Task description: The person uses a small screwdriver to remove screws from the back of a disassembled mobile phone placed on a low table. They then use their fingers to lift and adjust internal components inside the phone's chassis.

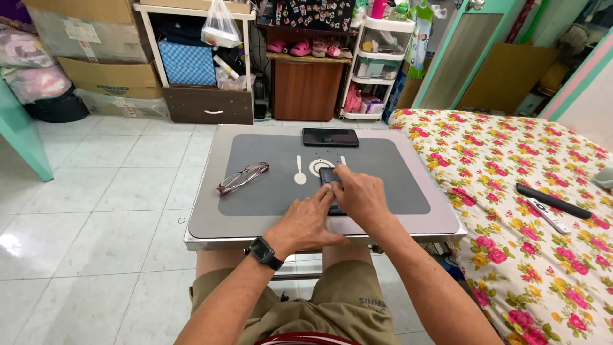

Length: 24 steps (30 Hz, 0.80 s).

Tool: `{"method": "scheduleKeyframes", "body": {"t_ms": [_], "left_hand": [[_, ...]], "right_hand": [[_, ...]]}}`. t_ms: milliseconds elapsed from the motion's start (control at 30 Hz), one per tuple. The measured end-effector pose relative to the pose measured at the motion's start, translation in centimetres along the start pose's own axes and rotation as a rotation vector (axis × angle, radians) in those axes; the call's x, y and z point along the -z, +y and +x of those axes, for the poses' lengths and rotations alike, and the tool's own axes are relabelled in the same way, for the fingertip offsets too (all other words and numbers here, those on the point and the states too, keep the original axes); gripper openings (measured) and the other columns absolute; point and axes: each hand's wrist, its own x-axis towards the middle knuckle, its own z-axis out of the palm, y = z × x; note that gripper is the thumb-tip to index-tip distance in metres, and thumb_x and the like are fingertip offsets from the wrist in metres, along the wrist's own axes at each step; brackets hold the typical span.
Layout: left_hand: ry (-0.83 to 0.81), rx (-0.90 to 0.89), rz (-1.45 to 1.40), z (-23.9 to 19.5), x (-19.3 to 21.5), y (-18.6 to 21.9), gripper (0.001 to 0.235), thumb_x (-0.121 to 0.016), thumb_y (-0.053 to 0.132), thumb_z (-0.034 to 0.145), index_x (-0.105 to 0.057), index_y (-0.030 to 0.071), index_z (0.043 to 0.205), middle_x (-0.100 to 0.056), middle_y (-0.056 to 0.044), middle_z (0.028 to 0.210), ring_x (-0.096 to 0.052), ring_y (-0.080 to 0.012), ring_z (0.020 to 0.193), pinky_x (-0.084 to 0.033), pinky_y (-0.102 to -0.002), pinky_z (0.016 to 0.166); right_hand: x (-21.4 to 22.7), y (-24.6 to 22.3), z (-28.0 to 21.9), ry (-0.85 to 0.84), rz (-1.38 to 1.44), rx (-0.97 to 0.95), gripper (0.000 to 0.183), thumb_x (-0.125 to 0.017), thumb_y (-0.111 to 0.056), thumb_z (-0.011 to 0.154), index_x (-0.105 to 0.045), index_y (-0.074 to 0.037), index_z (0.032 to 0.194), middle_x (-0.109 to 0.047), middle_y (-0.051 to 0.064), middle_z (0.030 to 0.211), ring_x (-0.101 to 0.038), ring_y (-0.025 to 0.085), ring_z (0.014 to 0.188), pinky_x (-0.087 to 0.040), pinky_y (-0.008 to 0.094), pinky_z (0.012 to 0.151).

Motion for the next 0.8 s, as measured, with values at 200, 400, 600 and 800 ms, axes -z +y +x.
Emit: {"method": "scheduleKeyframes", "body": {"t_ms": [200, 400, 600, 800], "left_hand": [[-0.028, -0.05, 0.146, -0.6, -1.5, -1.5, 0.119, -0.069, 0.086, 0.073, -0.039, 0.02, 0.166, -0.046, -0.012, 0.167, -0.049, -0.0442, 0.15, -0.037, -0.063, 0.12], [-0.022, -0.034, 0.228, -0.9, -1.9, -1.7, 0.102, -0.075, 0.074, 0.082, -0.046, 0.02, 0.164, -0.048, -0.009, 0.168, -0.044, -0.0391, 0.156, -0.027, -0.061, 0.128], [-0.047, -0.009, 0.184, -1.2, -0.9, -1.1, 0.101, -0.078, 0.069, 0.082, -0.047, 0.02, 0.165, -0.047, -0.009, 0.171, -0.042, -0.0386, 0.157, -0.024, -0.061, 0.13], [-0.052, -0.001, 0.147, -1.5, -0.1, -0.5, 0.101, -0.08, 0.068, 0.081, -0.048, 0.02, 0.164, -0.047, -0.009, 0.17, -0.042, -0.0385, 0.158, -0.023, -0.062, 0.131]], "right_hand": [[2.1, -0.7, -0.5, -0.055, 0.098, 0.051, 0.026, -0.067, -0.024, 0.098, -0.064, -0.026, 0.124, -0.071, 0.003, 0.065, -0.074, 0.03, 0.065, -0.059, 0.045, 0.065], [1.5, -0.9, -0.4, -0.027, 0.073, 0.054, 0.015, -0.066, -0.025, 0.1, -0.068, -0.026, 0.115, -0.069, 0.002, 0.061, -0.072, 0.03, 0.061, -0.057, 0.042, 0.061], [3.6, -1.3, -0.4, -0.112, 0.125, 0.015, 0.033, -0.064, -0.019, 0.094, -0.068, -0.025, 0.127, -0.072, 0.007, 0.069, -0.075, 0.033, 0.068, -0.058, 0.044, 0.065], [2.2, -0.4, -0.5, -0.013, 0.091, 0.041, 0.016, -0.066, -0.021, 0.099, -0.073, -0.024, 0.112, -0.066, 0.005, 0.059, -0.071, 0.03, 0.06, -0.056, 0.04, 0.061]]}}
